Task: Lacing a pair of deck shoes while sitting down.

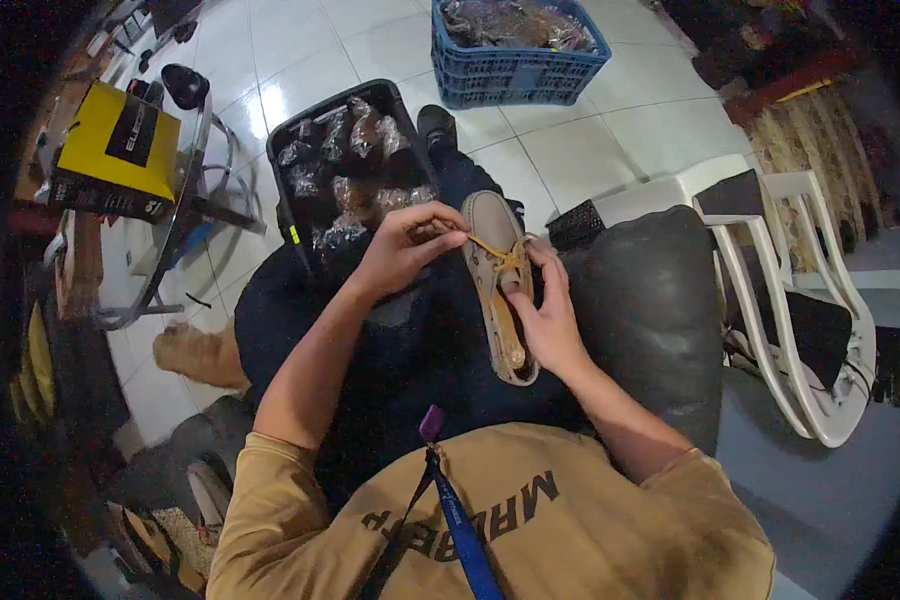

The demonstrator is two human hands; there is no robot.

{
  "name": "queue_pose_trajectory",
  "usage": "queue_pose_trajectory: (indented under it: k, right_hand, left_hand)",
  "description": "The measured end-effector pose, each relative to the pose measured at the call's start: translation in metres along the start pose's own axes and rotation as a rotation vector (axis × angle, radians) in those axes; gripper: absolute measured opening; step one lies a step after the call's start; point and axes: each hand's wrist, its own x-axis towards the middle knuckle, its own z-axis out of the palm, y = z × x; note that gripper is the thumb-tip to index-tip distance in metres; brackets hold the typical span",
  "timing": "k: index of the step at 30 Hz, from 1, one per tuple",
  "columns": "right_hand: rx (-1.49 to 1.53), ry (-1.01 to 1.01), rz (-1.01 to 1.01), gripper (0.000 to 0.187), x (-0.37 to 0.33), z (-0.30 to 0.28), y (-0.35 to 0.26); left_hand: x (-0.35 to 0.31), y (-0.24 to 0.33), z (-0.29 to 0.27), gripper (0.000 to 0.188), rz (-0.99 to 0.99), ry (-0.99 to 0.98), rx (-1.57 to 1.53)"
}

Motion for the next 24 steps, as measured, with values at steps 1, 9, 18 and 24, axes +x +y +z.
queue_pose_trajectory:
  k: [1, 9, 18, 24]
  right_hand:
    - [-0.172, 0.039, -0.123, 0.086, -0.003, -0.001, -0.011]
    - [-0.341, -0.083, -0.41, 0.05, 0.02, -0.035, -0.075]
    - [0.012, -0.431, -0.296, 0.016, 0.076, -0.046, -0.096]
    - [0.096, -0.507, -0.225, 0.019, 0.089, -0.054, -0.096]
  left_hand:
    - [-0.001, 0.004, 0.002, 0.016, 0.007, 0.017, -0.012]
    - [0.012, 0.025, -0.002, 0.015, 0.313, -0.024, 0.32]
    - [0.032, 0.072, -0.011, 0.019, 0.325, -0.105, 0.447]
    - [0.029, 0.092, -0.019, 0.017, 0.017, -0.065, 0.401]
